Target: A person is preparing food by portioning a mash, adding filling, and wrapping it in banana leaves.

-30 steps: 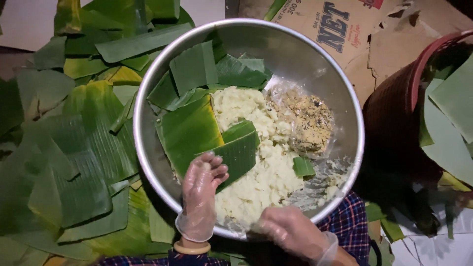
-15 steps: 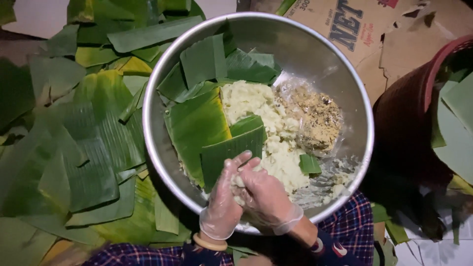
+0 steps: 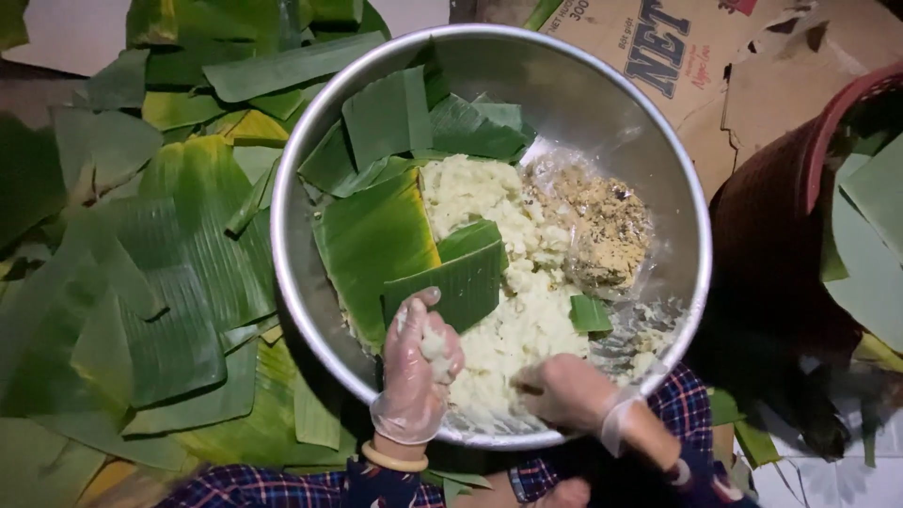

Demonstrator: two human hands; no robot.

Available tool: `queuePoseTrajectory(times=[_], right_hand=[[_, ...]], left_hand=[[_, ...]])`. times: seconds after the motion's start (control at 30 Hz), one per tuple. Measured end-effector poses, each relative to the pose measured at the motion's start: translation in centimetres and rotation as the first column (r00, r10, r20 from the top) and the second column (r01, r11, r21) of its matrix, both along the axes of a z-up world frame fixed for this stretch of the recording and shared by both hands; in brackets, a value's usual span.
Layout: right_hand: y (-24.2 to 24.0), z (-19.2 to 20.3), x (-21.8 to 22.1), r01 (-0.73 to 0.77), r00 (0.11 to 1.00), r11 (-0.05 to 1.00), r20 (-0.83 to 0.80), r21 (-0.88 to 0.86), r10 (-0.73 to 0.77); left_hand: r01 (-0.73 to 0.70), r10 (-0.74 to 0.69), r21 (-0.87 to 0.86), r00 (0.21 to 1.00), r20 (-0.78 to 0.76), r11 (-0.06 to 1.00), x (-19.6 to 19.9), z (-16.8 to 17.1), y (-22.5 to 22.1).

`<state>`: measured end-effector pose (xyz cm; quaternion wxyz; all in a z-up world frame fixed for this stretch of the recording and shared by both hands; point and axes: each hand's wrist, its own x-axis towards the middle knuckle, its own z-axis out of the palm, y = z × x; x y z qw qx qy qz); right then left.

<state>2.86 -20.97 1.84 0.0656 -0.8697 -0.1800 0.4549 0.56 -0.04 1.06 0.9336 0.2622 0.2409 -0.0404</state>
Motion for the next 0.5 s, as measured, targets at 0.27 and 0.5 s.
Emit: queuePoseTrajectory(times=[0.27,0.5], right_hand=[[1.5,2.0,-1.7,0.134,0.986,0.943,-0.138,0.306,-0.095],[1.8,4.7,-0.8,0.324,0.936,0.539,-0.345,0.777,-0.064]], left_hand=[[0.101,-0.094,0.071,0.990,-0.101,0.992,0.6,0.4,-1.0],[0.058,-0.070,-0.121,0.993,-0.094,0.991,0.7,-0.2,-0.7]])
